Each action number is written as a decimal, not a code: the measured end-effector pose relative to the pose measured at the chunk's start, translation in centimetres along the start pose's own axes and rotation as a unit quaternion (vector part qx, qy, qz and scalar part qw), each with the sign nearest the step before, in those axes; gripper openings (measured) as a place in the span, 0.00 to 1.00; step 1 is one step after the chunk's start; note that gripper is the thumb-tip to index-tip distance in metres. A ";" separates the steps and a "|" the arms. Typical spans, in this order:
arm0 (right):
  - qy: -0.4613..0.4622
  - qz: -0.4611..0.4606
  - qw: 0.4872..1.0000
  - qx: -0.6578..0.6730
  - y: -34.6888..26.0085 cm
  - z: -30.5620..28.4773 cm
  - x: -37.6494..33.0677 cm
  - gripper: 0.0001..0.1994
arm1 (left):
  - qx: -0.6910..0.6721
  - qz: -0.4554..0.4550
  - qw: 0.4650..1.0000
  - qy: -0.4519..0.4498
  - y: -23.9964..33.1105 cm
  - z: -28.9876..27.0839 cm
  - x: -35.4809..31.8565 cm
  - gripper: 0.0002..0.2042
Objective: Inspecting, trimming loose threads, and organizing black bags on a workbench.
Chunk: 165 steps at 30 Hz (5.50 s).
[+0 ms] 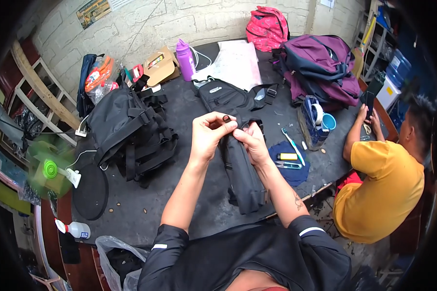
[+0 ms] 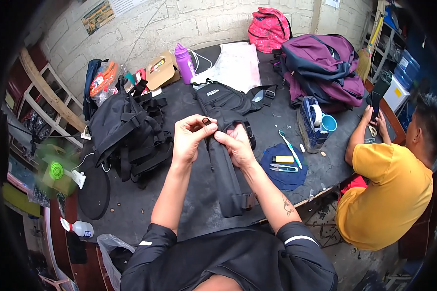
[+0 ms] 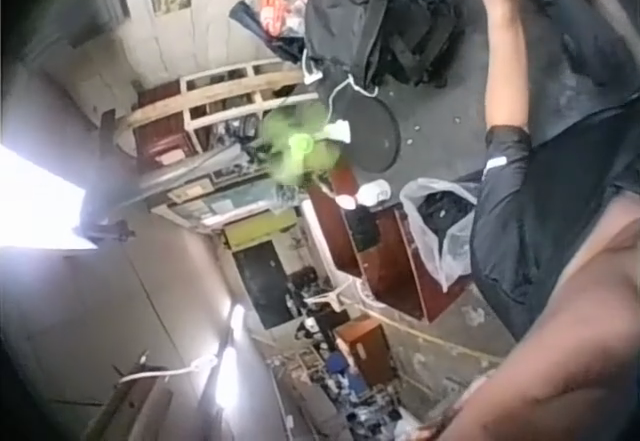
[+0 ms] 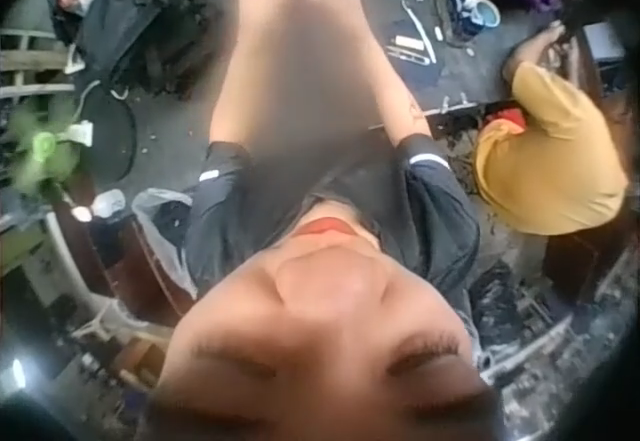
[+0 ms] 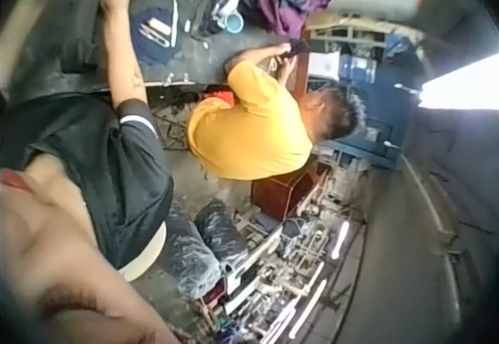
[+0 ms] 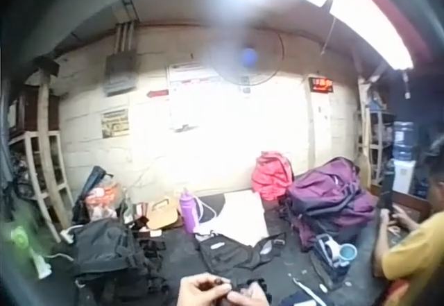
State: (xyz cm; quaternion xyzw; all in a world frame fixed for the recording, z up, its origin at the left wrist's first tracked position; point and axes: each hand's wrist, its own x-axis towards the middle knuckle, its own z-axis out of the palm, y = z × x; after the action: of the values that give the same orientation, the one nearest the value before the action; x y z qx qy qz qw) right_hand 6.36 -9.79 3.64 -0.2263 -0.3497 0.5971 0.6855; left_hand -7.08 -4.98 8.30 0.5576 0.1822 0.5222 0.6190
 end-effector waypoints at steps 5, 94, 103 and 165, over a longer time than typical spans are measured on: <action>-0.044 -0.064 0.997 -0.018 -1.9 2.3 -1.1 0.40 | 0.013 0.047 0.981 0.187 -1.6 -3.2 2.1 0.04; 0.016 0.129 0.987 -0.093 -0.4 -14.5 3.9 0.16 | 0.004 0.120 0.986 -0.120 1.1 -0.7 1.8 0.25; -0.053 0.085 0.979 0.179 3.0 -15.1 2.7 0.20 | 0.065 0.064 0.995 -0.036 1.5 -0.4 2.2 0.15; 0.004 -0.078 0.971 0.224 -5.9 -11.5 4.2 0.25 | -0.195 -0.041 0.980 0.024 -5.1 -8.3 5.3 0.29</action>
State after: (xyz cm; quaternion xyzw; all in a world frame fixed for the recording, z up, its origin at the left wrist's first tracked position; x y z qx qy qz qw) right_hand 19.08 -5.55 1.32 -0.0416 -0.2206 0.6038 0.7649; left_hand -9.48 4.53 3.12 0.4057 0.1148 0.5347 0.7323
